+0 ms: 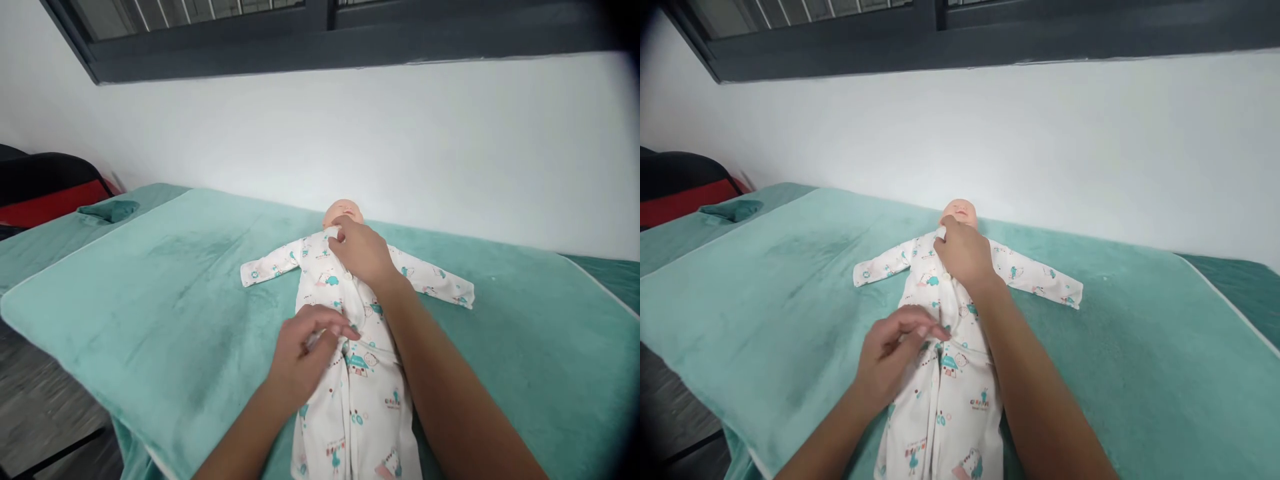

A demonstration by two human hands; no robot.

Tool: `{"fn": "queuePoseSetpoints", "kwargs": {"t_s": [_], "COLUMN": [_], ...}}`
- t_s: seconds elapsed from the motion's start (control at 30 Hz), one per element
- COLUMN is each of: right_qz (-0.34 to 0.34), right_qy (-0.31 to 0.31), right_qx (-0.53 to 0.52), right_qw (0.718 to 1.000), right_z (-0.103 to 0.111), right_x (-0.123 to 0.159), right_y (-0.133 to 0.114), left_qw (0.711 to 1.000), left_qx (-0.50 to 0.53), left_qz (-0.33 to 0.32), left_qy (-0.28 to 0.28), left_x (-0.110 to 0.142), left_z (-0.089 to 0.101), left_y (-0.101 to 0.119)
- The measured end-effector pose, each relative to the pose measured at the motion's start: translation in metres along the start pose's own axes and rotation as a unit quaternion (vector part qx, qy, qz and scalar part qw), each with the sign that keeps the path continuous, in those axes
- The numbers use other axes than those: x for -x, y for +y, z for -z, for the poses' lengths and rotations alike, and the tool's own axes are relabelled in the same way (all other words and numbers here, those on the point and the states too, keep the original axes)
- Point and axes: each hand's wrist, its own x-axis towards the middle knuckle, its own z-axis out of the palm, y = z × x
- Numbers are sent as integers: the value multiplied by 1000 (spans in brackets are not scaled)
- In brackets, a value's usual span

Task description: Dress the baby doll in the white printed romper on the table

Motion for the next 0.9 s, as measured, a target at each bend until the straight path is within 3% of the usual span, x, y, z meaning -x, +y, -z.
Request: {"fn": "queuePoseSetpoints", "kwargs": {"t_s": [0.1, 0.2, 0.3, 0.43, 0.63, 0.9], "right_qz": [-3, -42, -83, -137, -146, -121], "right_qy": [33, 77, 101, 72, 16, -5], "right_qx": [-71, -163, -199, -105, -7, 82], "right_qw": [997, 983, 971, 982, 989, 989], "right_z": [2, 12, 23, 22, 4, 7], "right_x": [2, 3, 2, -1, -2, -19], "right_y": [5, 16, 31, 42, 36, 33], "left_qw": [993, 989, 992, 985, 949, 971], "left_qx": [96, 70, -11, -145, -311, -232], "left_qz": [46, 22, 13, 59, 43, 28], "left_qy": [60, 127, 121, 73, 39, 44], "left_x": [-24, -72, -126, -173, -181, -173], "left_z": [10, 16, 11, -4, -15, -10], "left_y": [5, 11, 11, -2, -21, -24]}}
